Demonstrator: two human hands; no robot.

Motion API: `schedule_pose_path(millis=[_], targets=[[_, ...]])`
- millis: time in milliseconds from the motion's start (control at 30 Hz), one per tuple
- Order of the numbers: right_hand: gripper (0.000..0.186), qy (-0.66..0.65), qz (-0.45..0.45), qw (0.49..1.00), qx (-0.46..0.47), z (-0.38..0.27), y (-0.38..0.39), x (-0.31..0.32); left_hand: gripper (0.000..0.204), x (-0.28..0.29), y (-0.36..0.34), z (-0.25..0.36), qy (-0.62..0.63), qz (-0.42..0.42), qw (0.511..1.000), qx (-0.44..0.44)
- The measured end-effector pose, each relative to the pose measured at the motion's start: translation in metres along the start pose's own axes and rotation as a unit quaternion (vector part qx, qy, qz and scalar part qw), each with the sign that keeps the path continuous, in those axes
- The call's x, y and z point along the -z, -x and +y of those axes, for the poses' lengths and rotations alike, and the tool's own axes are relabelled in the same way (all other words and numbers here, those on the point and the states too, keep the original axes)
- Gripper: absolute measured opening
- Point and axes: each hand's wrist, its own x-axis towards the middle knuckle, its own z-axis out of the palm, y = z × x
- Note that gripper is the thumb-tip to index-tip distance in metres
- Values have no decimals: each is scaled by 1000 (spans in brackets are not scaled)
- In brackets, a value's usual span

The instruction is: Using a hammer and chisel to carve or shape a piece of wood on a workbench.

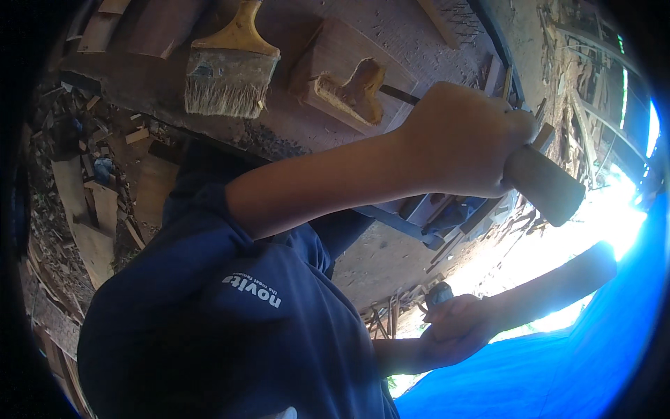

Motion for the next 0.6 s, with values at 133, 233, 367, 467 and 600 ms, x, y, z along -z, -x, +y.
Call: schedule_pose_path(millis=[133,233,367,467,600], targets=[[50,6,-18,1000,-3,6,-4,12,18,-2,0,-5,6,12,1000,-2],[51,-25,4,1000,8,10,-3,10,19,-4,1,-7,5,-13,1000,2],[51,-51,9,998,-26,10,-5,14,21,-4,2,-7,6,-15,1000,2],[43,-296,-61,952,-38,13,-10,38,24,-14,2,-9,10,-4,1000,9],[33,-339,-3,927,160,-4,-22,27,22,-21,6,-12,-22,9,1000,-14]])
